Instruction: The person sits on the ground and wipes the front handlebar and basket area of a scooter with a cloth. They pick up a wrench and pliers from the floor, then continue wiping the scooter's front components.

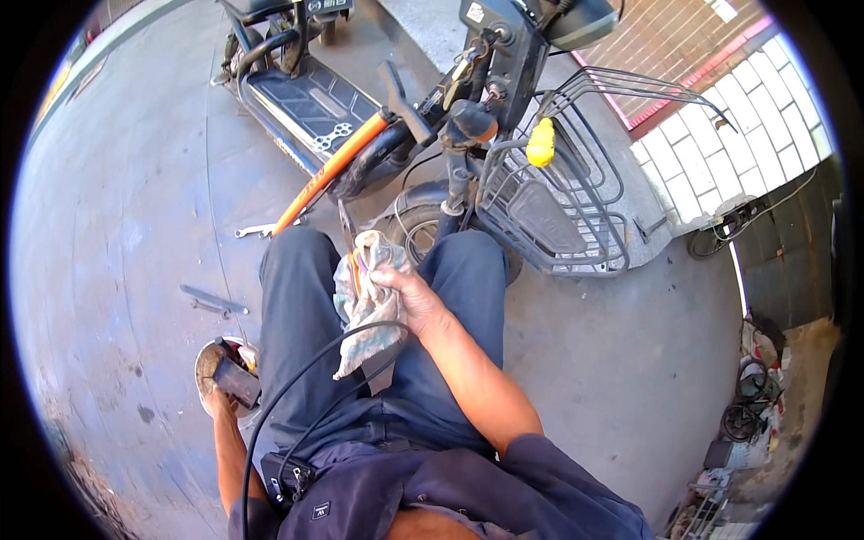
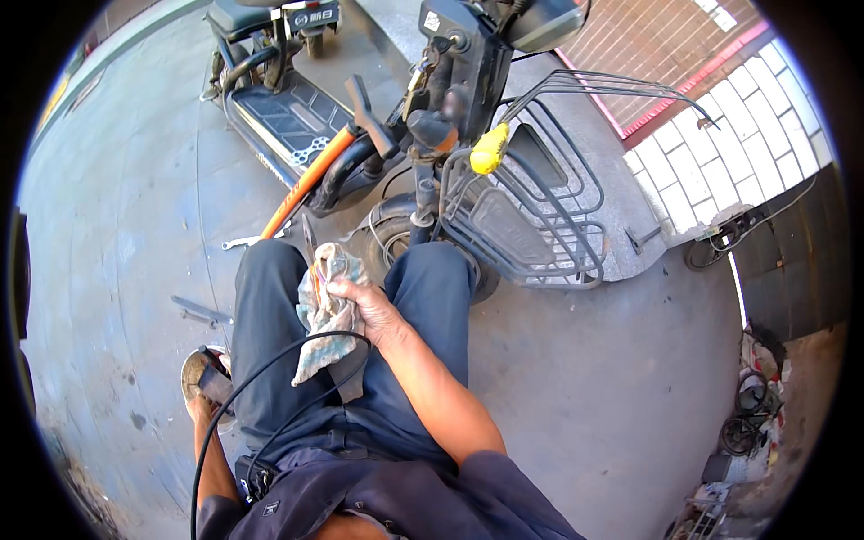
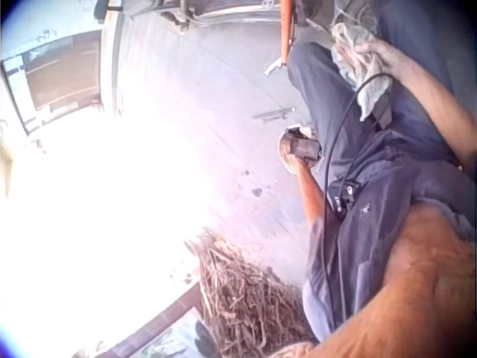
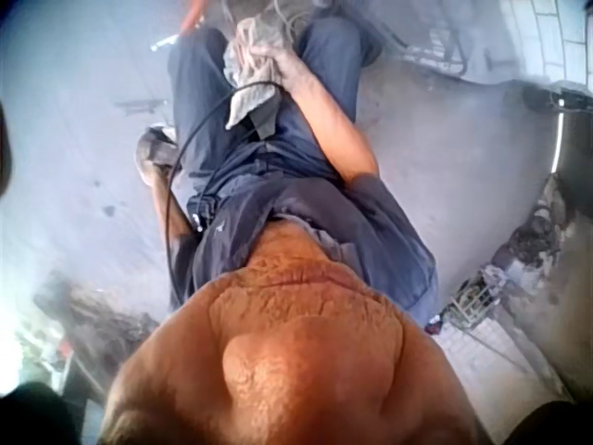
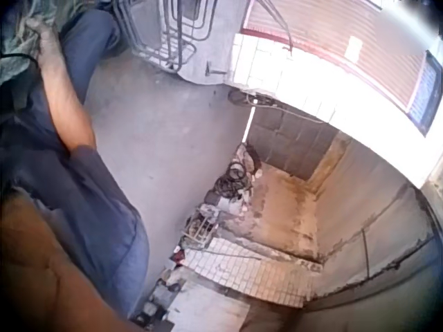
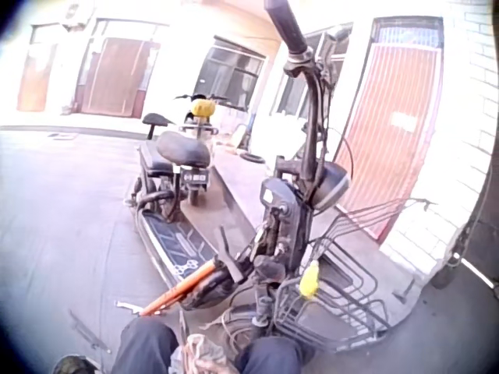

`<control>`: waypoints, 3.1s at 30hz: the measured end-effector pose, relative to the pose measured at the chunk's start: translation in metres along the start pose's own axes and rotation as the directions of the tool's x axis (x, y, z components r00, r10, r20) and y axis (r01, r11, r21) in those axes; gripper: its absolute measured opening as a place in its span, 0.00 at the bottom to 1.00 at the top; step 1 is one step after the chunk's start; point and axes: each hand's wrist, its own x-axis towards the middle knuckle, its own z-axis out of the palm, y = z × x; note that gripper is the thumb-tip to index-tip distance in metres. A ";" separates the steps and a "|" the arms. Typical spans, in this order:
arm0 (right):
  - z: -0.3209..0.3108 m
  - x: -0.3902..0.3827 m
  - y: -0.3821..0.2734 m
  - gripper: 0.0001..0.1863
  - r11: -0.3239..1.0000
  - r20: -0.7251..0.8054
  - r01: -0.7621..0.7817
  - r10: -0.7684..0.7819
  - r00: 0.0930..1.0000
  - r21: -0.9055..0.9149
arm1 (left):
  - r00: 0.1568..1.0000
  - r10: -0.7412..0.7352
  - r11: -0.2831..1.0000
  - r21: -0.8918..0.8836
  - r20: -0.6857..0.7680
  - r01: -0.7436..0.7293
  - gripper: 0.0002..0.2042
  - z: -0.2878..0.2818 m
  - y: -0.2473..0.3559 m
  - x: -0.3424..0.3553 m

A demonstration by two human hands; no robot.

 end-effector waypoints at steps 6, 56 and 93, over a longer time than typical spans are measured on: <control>0.016 -0.005 -0.008 0.21 1.000 -0.026 0.003 -0.004 1.000 -0.026 | 0.838 0.518 0.771 0.516 -0.169 -0.373 0.18 -0.006 0.042 -0.033; 0.035 0.017 -0.097 0.20 0.514 -0.304 0.309 -0.792 0.530 -0.800 | 0.155 0.196 0.934 -0.232 0.968 0.272 0.17 0.323 0.252 -0.306; 0.046 -0.047 -0.034 0.48 -0.156 -0.086 -0.287 -0.728 0.680 -0.945 | 0.204 0.346 0.935 -0.355 0.916 0.007 0.06 0.335 0.195 -0.374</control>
